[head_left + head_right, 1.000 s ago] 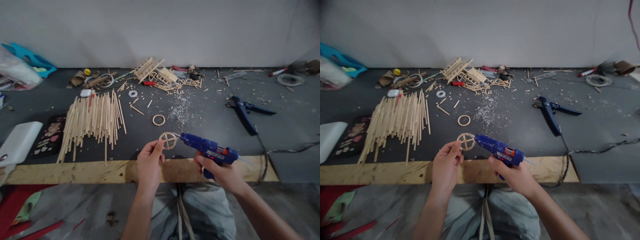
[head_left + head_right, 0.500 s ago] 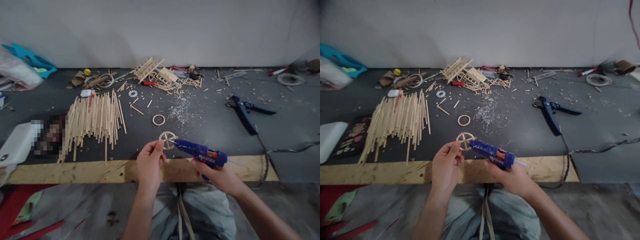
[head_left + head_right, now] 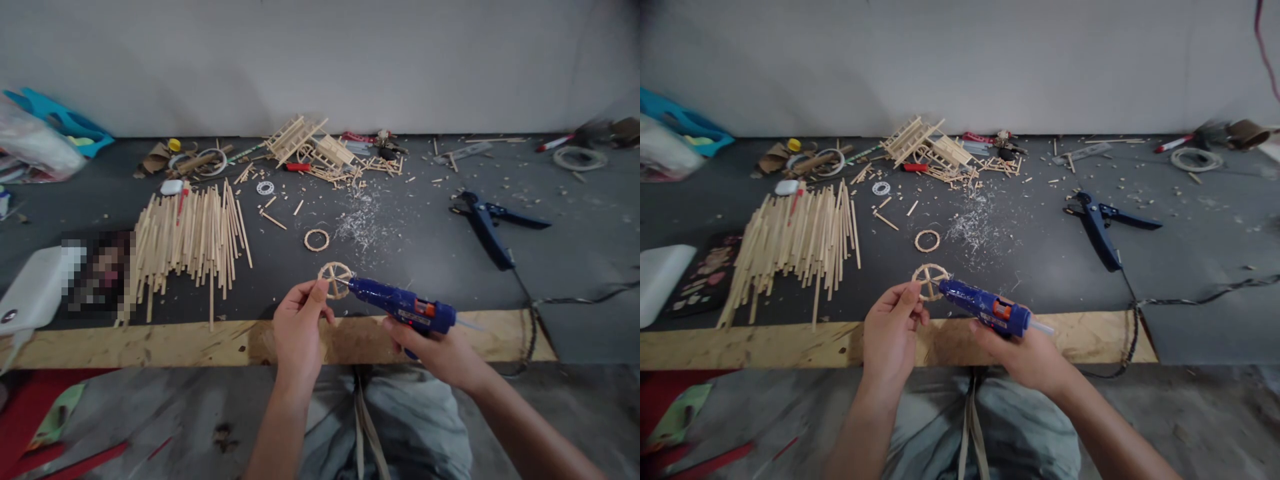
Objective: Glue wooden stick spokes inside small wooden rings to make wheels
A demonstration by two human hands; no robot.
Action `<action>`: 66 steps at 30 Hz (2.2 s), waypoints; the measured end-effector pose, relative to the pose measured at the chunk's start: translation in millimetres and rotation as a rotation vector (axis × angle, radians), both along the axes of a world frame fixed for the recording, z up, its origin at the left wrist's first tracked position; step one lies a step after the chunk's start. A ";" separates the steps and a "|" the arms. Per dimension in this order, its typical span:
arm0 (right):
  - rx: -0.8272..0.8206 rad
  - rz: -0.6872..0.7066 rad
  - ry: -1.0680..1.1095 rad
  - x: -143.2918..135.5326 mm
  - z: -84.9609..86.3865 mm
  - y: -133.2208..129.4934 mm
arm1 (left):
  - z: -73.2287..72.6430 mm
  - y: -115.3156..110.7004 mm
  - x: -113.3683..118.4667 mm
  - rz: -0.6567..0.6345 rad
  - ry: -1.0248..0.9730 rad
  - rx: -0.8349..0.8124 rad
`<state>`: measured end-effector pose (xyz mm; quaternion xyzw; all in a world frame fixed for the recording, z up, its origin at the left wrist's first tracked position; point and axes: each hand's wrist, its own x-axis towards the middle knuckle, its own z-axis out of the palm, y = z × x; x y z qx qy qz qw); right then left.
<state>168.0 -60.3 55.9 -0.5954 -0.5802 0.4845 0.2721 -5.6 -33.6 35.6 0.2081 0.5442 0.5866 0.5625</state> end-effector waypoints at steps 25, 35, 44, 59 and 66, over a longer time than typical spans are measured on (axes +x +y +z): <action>-0.012 -0.401 0.375 68.7 8.3 76.1 | -18.6 16.5 -22.4 0.022 -0.059 0.005; -0.271 -0.414 0.313 99.8 12.3 146.5 | -15.1 21.3 -35.1 0.014 0.007 0.020; -0.366 -0.381 0.121 135.0 6.8 142.6 | -14.1 40.6 -57.5 0.000 0.301 0.096; 0.000 -0.023 -0.161 91.1 25.2 131.5 | -14.3 146.9 -70.0 -0.288 0.920 0.356; 0.042 0.241 -0.171 28.9 6.4 126.1 | -25.7 182.0 -49.5 -0.454 1.202 0.411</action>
